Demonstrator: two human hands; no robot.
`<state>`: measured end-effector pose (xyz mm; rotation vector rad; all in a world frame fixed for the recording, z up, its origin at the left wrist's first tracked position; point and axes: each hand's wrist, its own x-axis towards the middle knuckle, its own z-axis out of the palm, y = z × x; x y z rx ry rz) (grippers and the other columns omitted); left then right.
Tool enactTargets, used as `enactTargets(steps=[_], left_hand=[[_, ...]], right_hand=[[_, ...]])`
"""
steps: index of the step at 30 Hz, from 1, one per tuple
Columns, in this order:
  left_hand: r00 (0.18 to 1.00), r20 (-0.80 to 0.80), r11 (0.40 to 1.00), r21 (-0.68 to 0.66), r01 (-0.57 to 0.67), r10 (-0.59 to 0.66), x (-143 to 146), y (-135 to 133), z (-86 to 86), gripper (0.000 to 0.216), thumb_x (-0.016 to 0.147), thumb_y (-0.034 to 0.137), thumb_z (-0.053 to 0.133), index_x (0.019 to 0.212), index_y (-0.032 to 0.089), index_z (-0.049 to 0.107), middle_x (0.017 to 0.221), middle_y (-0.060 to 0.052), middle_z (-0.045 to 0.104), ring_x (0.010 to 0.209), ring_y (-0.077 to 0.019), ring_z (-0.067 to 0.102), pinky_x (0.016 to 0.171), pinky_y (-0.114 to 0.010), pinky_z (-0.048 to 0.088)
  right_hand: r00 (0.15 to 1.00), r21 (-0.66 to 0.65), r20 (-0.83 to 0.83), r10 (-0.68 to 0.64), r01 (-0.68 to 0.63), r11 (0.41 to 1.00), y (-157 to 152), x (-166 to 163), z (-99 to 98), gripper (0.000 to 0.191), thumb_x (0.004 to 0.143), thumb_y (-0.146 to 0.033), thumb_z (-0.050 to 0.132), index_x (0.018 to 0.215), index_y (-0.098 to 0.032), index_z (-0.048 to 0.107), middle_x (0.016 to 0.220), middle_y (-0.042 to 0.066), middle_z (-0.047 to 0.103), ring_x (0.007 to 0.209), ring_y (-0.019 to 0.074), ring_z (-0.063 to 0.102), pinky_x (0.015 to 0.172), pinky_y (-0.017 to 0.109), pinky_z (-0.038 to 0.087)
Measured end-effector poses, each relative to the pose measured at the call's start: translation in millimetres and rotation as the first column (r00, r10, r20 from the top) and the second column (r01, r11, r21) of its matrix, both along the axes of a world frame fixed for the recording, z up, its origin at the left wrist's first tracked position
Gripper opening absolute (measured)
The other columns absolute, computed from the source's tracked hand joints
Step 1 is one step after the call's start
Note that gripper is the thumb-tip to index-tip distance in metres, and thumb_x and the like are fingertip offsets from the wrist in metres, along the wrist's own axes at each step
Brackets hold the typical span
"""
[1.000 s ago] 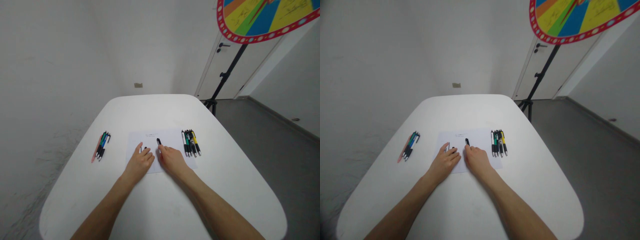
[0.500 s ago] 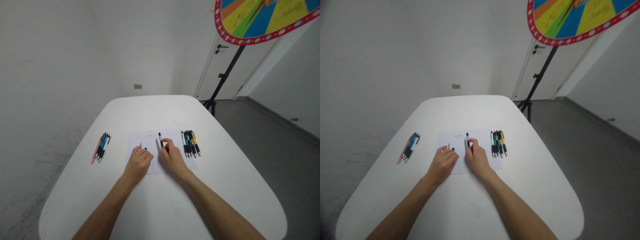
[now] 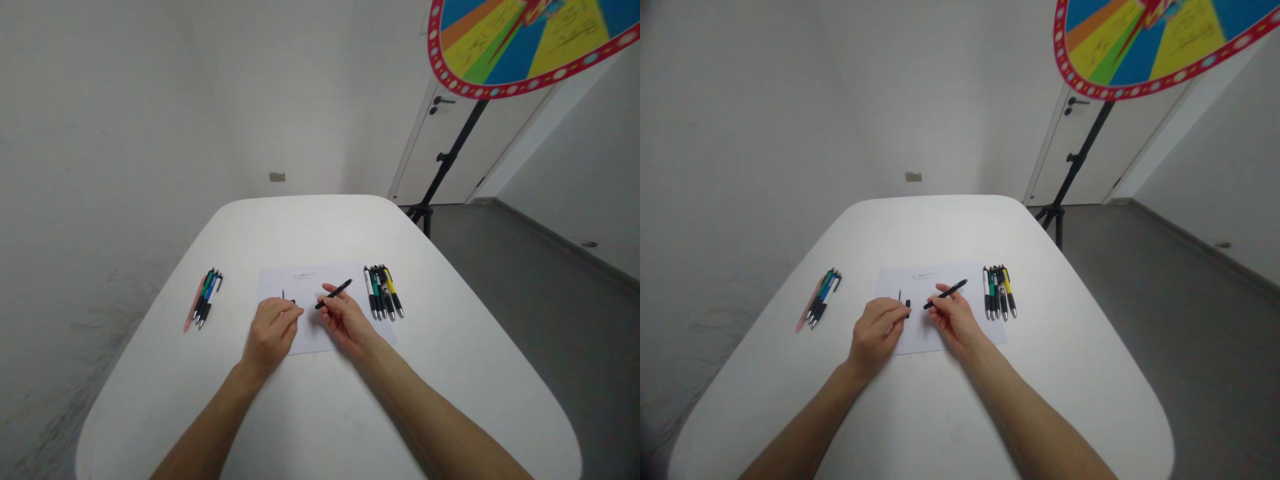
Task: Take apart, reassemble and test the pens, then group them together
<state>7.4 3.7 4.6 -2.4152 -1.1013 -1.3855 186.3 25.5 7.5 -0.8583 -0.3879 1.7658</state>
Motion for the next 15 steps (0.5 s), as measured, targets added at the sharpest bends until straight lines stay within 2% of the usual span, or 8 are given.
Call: enactTargets(steps=[5, 15], left_hand=[[0.999, 0.029, 0.999, -0.006, 0.033, -0.033, 0.4, -1.2, 1.1, 0.016, 0.089, 0.006, 0.057, 0.095, 0.019, 0.063, 0.087, -0.004, 0.07, 0.086, -0.0165, 0.063, 0.081, -0.034, 0.052], [0.999, 0.039, 0.999, 0.014, 0.038, -0.038, 2.4, -0.6, 4.5, 0.015, 0.088, 0.006, 0.058, 0.092, 0.019, 0.063, 0.084, -0.004, 0.071, 0.082, -0.0162, 0.066, 0.079, -0.032, 0.052]], right_hand=[[0.997, 0.023, -0.074, 0.03, -0.028, 0.999, -0.9, -1.2, -3.8, 0.034, 0.064, -0.01, 0.082, 0.086, -0.018, 0.057, 0.075, 0.002, 0.073, 0.058, 0.0077, 0.065, 0.055, 0.014, 0.054], [0.992, 0.074, -0.069, 0.104, -0.099, 0.992, -6.8, -5.9, -3.7, 0.04, 0.059, -0.017, 0.089, 0.083, -0.018, 0.057, 0.076, 0.0, 0.072, 0.06, 0.0084, 0.065, 0.056, 0.017, 0.053]])
